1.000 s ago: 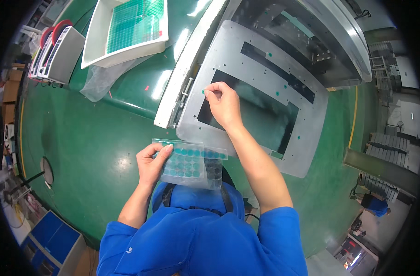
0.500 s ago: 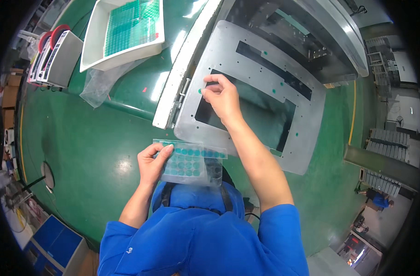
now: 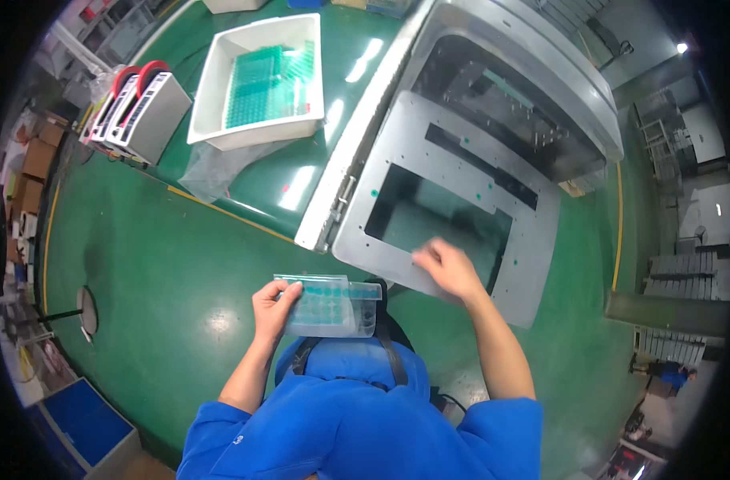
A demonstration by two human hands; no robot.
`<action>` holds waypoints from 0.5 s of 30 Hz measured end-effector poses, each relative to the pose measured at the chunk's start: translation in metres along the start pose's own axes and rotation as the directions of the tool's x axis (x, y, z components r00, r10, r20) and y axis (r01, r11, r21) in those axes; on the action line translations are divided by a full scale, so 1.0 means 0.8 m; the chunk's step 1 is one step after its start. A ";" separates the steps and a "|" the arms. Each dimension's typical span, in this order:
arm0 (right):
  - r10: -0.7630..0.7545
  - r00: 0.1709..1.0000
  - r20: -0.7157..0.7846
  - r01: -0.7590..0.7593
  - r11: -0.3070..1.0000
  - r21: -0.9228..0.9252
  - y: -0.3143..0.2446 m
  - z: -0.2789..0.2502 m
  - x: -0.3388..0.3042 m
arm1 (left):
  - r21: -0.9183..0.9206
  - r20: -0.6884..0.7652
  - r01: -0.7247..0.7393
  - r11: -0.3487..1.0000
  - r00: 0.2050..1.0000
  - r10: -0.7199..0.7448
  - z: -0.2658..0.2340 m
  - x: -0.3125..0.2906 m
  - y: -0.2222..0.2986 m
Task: Apply green circular stickers to the interior of metal enclosures.
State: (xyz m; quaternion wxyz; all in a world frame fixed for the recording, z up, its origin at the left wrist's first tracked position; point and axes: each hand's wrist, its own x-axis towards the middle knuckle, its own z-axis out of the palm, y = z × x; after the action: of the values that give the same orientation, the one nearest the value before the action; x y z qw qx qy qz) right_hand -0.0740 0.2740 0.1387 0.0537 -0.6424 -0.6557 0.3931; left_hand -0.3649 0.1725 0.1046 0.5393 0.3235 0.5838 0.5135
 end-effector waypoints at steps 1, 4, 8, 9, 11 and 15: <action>0.107 0.992 0.067 -0.092 0.977 -0.193 0.005 0.001 -0.013 | -0.014 0.006 -0.004 1.000 1.000 0.004 -0.003 0.001 -0.005; 0.024 0.999 -0.038 -0.027 0.996 -0.089 0.001 -0.002 -0.035 | 0.074 0.043 -0.171 0.982 0.985 0.169 -0.008 -0.003 -0.009; 0.091 0.996 0.005 -0.089 0.989 -0.117 -0.036 -0.071 -0.061 | -0.193 0.083 -0.340 0.921 0.929 0.360 -0.008 0.004 0.027; 0.044 0.999 0.026 -0.041 0.995 -0.088 -0.049 -0.101 -0.062 | -0.210 0.098 -0.392 0.896 0.903 0.418 0.003 0.013 0.040; 0.069 0.992 0.106 -0.064 0.997 -0.048 -0.075 -0.158 -0.051 | -0.223 0.214 -0.514 0.828 0.803 0.556 0.029 0.039 0.071; 0.082 0.992 0.095 -0.065 0.985 -0.161 -0.103 -0.228 -0.012 | -0.391 0.065 -0.418 0.820 0.876 0.477 0.126 0.088 0.115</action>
State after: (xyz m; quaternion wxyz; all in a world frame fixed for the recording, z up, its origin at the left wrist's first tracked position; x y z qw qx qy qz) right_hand -0.0328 0.3578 0.3161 -0.0453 -0.6476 -0.6625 0.3737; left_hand -0.2986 0.2878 0.1820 0.4985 0.3859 0.3404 0.6976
